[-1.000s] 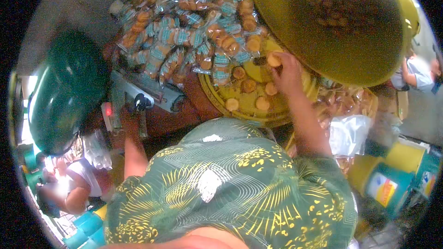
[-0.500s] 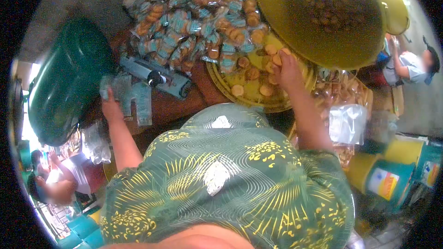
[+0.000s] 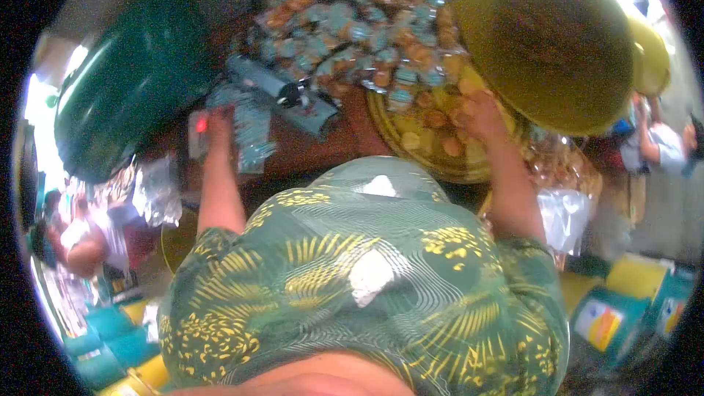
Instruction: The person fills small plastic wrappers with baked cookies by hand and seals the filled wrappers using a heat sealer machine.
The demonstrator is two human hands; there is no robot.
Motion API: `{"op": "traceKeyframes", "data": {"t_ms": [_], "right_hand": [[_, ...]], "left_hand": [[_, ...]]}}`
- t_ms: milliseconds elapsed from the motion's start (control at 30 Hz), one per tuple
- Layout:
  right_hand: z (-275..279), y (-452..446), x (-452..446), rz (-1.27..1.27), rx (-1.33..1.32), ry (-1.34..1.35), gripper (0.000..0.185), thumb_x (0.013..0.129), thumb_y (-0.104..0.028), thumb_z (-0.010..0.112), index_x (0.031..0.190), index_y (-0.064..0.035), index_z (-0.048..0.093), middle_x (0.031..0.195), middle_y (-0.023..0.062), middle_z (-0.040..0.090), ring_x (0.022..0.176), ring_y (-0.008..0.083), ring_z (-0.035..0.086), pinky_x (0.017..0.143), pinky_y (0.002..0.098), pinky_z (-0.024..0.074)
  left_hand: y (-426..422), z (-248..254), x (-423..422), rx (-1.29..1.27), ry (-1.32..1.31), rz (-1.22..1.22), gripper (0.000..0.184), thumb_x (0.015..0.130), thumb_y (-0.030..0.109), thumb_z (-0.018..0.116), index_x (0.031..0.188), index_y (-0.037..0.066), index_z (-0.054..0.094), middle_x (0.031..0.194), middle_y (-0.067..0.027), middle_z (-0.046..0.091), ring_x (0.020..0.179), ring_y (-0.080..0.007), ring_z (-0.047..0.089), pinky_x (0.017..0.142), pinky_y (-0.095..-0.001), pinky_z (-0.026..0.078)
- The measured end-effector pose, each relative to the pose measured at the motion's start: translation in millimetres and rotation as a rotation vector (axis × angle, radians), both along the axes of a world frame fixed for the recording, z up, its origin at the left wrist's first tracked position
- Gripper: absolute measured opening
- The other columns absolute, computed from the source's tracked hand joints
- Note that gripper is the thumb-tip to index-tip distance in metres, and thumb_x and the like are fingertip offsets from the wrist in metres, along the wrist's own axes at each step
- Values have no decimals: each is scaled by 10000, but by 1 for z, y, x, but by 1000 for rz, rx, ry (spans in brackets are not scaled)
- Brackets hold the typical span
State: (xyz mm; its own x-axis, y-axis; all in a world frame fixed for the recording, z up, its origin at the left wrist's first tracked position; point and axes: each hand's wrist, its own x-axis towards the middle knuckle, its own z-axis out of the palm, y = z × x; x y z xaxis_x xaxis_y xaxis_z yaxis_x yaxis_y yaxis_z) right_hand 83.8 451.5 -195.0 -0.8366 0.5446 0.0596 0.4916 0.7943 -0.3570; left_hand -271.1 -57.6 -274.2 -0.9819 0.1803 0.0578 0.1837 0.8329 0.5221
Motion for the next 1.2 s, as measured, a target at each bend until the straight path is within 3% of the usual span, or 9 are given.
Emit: {"op": "traceKeyframes", "data": {"t_ms": [333, 400, 500, 567, 633, 867, 967, 1100, 1200], "right_hand": [[16, -19, -3, -110, -121, 39, 444, 774, -293, 774, 1015, -16, 525, 1009, 207, 592, 974, 372, 581, 850, 428, 465], [21, -24, -2, -133, -97, 28, 448, 768, -292, 782, 1007, -18, 519, 998, 204, 589, 961, 371, 580, 840, 429, 465], [32, -36, -7, -207, -257, 65, 456, 754, -286, 792, 1001, -18, 517, 994, 204, 591, 958, 368, 583, 838, 426, 467], [32, -34, -8, -172, -210, 59, 407, 766, -242, 768, 1006, -23, 523, 1020, 197, 594, 973, 352, 585, 838, 431, 475], [26, -28, -5, -37, 68, -44, 310, 800, -158, 715, 1019, -33, 535, 1068, 182, 598, 1001, 324, 586, 835, 443, 489], [24, -13, 15, -144, -83, 158, 534, 731, -218, 808, 1130, -37, 503, 1075, 164, 577, 1015, 287, 566, 879, 381, 463], [30, -17, 24, -139, -154, 132, 518, 750, -179, 803, 1147, -49, 497, 1102, 131, 564, 1031, 234, 556, 882, 348, 458], [46, -48, 32, -116, -533, 254, 481, 807, -152, 773, 1189, -73, 492, 1111, 70, 549, 1019, 179, 544, 898, 319, 447], [49, -62, 40, -121, -775, 349, 458, 862, -131, 731, 1246, -92, 485, 1143, 40, 562, 993, 161, 579, 881, 320, 479]], "left_hand": [[2, 40, 3, 567, 230, 288, 560, 984, 482, 465, 1279, 20, 575, 1223, -249, 614, 1129, -451, 564, 999, -462, 429], [4, 53, 3, 1260, 147, 241, 519, 987, 465, 476, 1267, 41, 581, 1147, -175, 657, 1042, -360, 628, 880, -420, 501], [-5, 98, 29, 1178, 128, 120, 347, 1003, 340, 507, 1190, 61, 595, 784, -30, 570, 629, -114, 522, 535, -254, 417], [11, 132, 47, 1492, 54, 26, 317, 1000, 292, 553, 1154, 20, 603, 679, 30, 478, 529, -63, 384, 458, -204, 277], [35, 177, 74, 1532, 130, -31, 279, 994, 280, 569, 1111, 28, 595, 674, 23, 499, 530, -59, 404, 457, -200, 287], [68, 172, 105, 1208, 420, -378, 238, 947, 252, 652, 1003, 26, 603, 799, -57, 634, 675, -126, 579, 601, -274, 488], [97, 174, 132, 1249, 204, -813, 302, 956, 289, 638, 1057, 4, 642, 903, -72, 647, 762, -130, 608, 682, -283, 505], [145, 185, 171, 1134, -57, -632, 215, 960, 163, 628, 1098, -2, 626, 1052, -74, 631, 814, -98, 604, 729, -239, 488], [161, 167, 166, 1026, -223, -780, 175, 931, 59, 641, 1096, 4, 666, 963, -74, 690, 819, -89, 623, 713, -245, 501]]}}
